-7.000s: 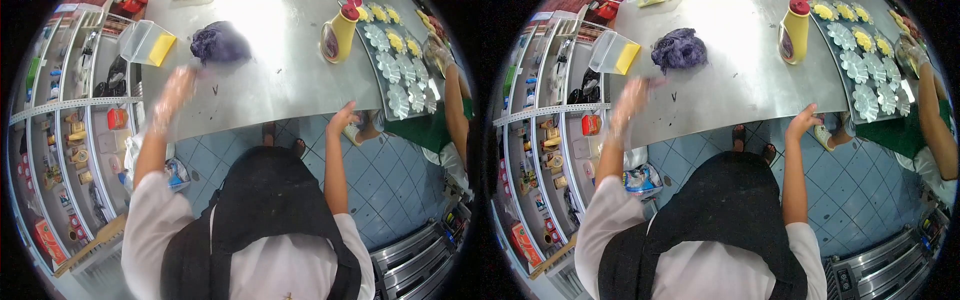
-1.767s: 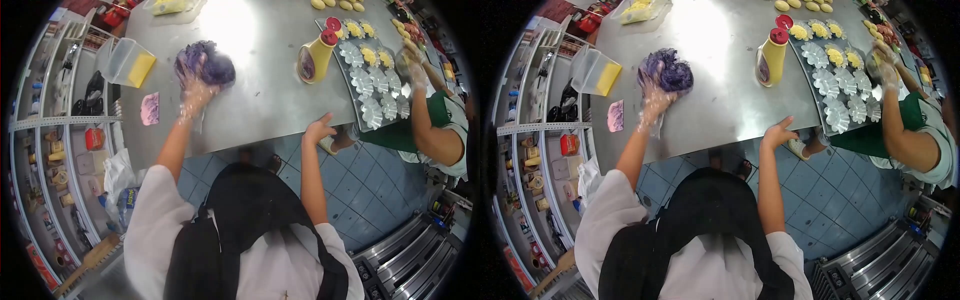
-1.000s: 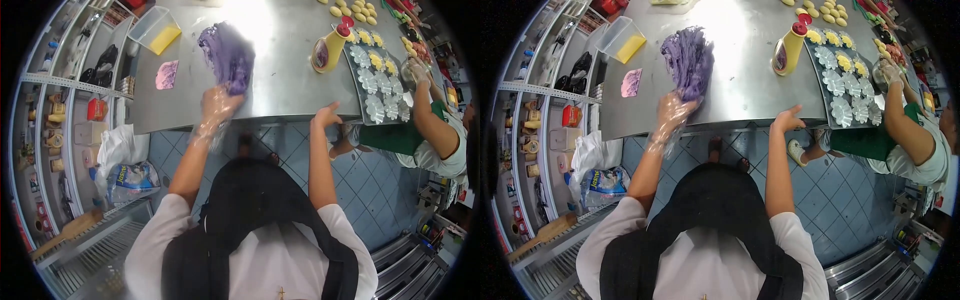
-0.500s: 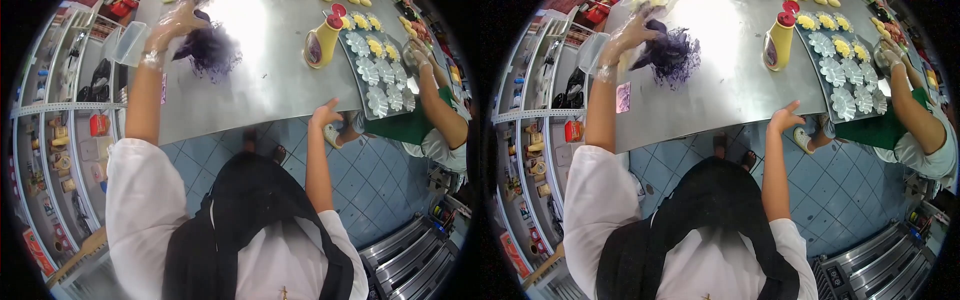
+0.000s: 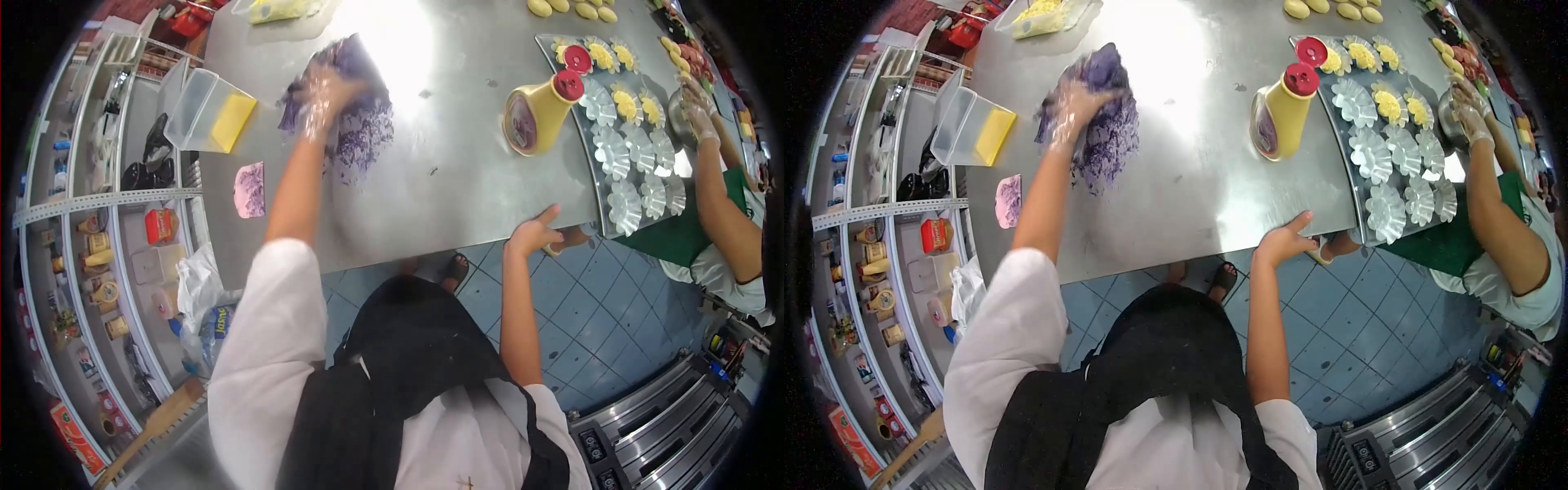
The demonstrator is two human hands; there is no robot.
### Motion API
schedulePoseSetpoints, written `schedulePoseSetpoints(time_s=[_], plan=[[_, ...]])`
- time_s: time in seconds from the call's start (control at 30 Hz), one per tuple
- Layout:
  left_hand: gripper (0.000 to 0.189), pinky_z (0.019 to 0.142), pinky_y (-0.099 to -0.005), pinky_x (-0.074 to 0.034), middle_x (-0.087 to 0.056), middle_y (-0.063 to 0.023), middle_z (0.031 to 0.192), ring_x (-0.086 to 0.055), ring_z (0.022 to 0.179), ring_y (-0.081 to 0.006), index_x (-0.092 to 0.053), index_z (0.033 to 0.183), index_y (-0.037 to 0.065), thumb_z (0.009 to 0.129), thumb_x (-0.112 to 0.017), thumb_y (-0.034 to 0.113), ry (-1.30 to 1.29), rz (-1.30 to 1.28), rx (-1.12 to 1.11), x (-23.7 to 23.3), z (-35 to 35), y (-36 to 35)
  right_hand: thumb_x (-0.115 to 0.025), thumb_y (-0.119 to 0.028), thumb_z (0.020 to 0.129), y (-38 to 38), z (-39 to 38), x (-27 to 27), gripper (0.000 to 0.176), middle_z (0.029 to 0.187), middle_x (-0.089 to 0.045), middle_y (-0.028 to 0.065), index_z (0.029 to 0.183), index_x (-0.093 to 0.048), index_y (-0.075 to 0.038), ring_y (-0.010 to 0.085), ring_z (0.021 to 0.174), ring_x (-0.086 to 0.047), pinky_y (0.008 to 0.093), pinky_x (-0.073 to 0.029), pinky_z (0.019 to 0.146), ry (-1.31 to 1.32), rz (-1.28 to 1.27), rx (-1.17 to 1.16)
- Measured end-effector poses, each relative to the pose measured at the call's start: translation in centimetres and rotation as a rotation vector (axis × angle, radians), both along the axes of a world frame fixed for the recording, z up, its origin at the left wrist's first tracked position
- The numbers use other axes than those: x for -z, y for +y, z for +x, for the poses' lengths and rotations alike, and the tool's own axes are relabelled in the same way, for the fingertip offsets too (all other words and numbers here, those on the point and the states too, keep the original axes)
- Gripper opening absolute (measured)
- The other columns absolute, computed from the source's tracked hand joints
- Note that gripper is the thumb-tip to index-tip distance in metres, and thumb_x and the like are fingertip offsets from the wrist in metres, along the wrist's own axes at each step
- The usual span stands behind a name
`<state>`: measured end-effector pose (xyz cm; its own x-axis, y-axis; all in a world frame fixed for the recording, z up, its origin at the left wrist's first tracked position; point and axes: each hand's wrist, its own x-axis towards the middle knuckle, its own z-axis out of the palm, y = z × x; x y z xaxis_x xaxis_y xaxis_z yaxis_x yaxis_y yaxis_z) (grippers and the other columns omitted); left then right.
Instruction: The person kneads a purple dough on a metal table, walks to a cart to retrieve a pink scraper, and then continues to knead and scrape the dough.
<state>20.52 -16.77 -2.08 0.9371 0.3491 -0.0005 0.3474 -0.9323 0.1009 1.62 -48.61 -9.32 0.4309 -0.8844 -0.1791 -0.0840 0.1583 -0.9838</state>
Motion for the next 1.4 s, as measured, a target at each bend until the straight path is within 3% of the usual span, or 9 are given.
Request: schedulePoseSetpoints(time_s=[0.1, 0.4, 0.6, 0.87, 1.0, 1.13, 1.23, 1.33, 1.4], plan=[[0.081, 0.099, -0.0458, -0.038, -0.048, -0.0229, 0.127, -0.046, 0.118, -0.0387, -0.051, 0.121, -0.001, 0.062, -0.067, 0.052, 0.016, -0.114, 0.080, 0.4, 4.0, 2.0, -0.052, -0.046, 0.089, -0.3, 0.4, 0.3, 0.091, 0.131, -0.030, 0.0362, 0.127, -0.005, 0.022, 0.0339, 0.120, -0.040, 0.0358, -0.033, 0.101, 0.003, -0.009, -0.007], [0.035, 0.076, -0.0399, -0.051, -0.065, -0.0221, 0.090, -0.063, 0.083, -0.0343, -0.067, 0.087, 0.003, 0.065, -0.063, 0.031, -0.118, -0.116, 0.413, 0.4, -9.6, 0.7, -0.049, -0.050, 0.089, -0.5, -0.6, -0.5, 0.101, 0.137, -0.017, 0.0397, 0.130, 0.010, 0.022, 0.0388, 0.128, -0.031, 0.0369, -0.029, 0.104, 0.179, -0.035, -0.055], [0.032, 0.067, -0.0421, -0.050, -0.064, -0.0178, 0.073, -0.062, 0.068, -0.0368, -0.067, 0.086, 0.005, 0.065, -0.066, 0.030, -0.084, -0.276, 0.136, -2.1, -24.3, -3.5, -0.046, -0.051, 0.089, -1.0, -0.3, 0.9, 0.101, 0.137, -0.012, 0.0416, 0.129, 0.012, 0.022, 0.0420, 0.129, -0.028, 0.0373, -0.028, 0.105, 0.245, -0.036, -0.101], [0.037, 0.078, -0.0382, -0.049, -0.065, -0.0146, 0.097, -0.063, 0.088, -0.0318, -0.066, 0.103, 0.012, 0.069, -0.066, 0.027, -0.291, -0.196, 0.251, -13.3, -21.8, 0.2, -0.046, -0.049, 0.090, -0.9, -0.6, -0.3, 0.101, 0.137, -0.013, 0.0412, 0.129, 0.015, 0.021, 0.0400, 0.130, -0.028, 0.0362, -0.027, 0.106, 0.188, 0.050, -0.114], [0.051, 0.087, -0.0366, -0.047, -0.065, -0.0126, 0.103, -0.062, 0.092, -0.0313, -0.057, 0.119, 0.017, 0.072, -0.068, 0.032, -0.478, 0.003, 0.783, -14.9, -8.7, 3.3, -0.046, -0.048, 0.090, -1.0, -0.8, 0.2, 0.099, 0.137, -0.016, 0.0405, 0.129, 0.013, 0.022, 0.0398, 0.129, -0.030, 0.0367, -0.028, 0.105, 0.191, 0.006, -0.103], [0.053, 0.090, -0.0356, -0.046, -0.062, -0.0127, 0.111, -0.060, 0.099, -0.0305, -0.054, 0.123, 0.014, 0.076, -0.068, 0.035, -0.060, 0.132, 0.640, -20.0, -9.0, -0.9, -0.048, -0.046, 0.090, -0.9, -0.4, 0.2, 0.096, 0.136, -0.021, 0.0390, 0.129, 0.007, 0.022, 0.0380, 0.127, -0.033, 0.0363, -0.029, 0.104, 0.225, -0.014, -0.084], [0.057, 0.091, -0.0351, -0.044, -0.057, -0.0135, 0.121, -0.057, 0.108, -0.0282, -0.056, 0.120, 0.009, 0.075, -0.069, 0.040, -0.536, 0.037, 0.748, -19.1, -10.6, 2.6, -0.051, -0.043, 0.090, -0.7, -0.6, -0.4, 0.091, 0.133, -0.027, 0.0363, 0.128, -0.002, 0.023, 0.0346, 0.122, -0.038, 0.0355, -0.030, 0.102, 0.095, -0.005, -0.065], [0.068, 0.092, -0.0398, -0.043, -0.055, -0.0167, 0.120, -0.053, 0.108, -0.0309, -0.051, 0.124, 0.011, 0.067, -0.074, 0.041, -0.696, 0.697, 1.133, -17.1, -10.1, 5.1, -0.052, -0.041, 0.090, -0.2, -0.6, -1.0, 0.083, 0.131, -0.031, 0.0337, 0.126, -0.010, 0.021, 0.0321, 0.118, -0.042, 0.0352, -0.032, 0.101, 0.024, 0.004, -0.034], [0.074, 0.094, -0.0434, -0.041, -0.048, -0.0169, 0.129, -0.048, 0.115, -0.0337, -0.049, 0.126, 0.015, 0.064, -0.075, 0.046, -0.395, -0.278, 0.533, -15.1, -10.6, -0.8, -0.053, -0.039, 0.091, 0.0, -0.2, -0.9, 0.079, 0.130, -0.033, 0.0324, 0.124, -0.013, 0.020, 0.0309, 0.115, -0.044, 0.0351, -0.033, 0.100, -0.016, 0.007, -0.023]])
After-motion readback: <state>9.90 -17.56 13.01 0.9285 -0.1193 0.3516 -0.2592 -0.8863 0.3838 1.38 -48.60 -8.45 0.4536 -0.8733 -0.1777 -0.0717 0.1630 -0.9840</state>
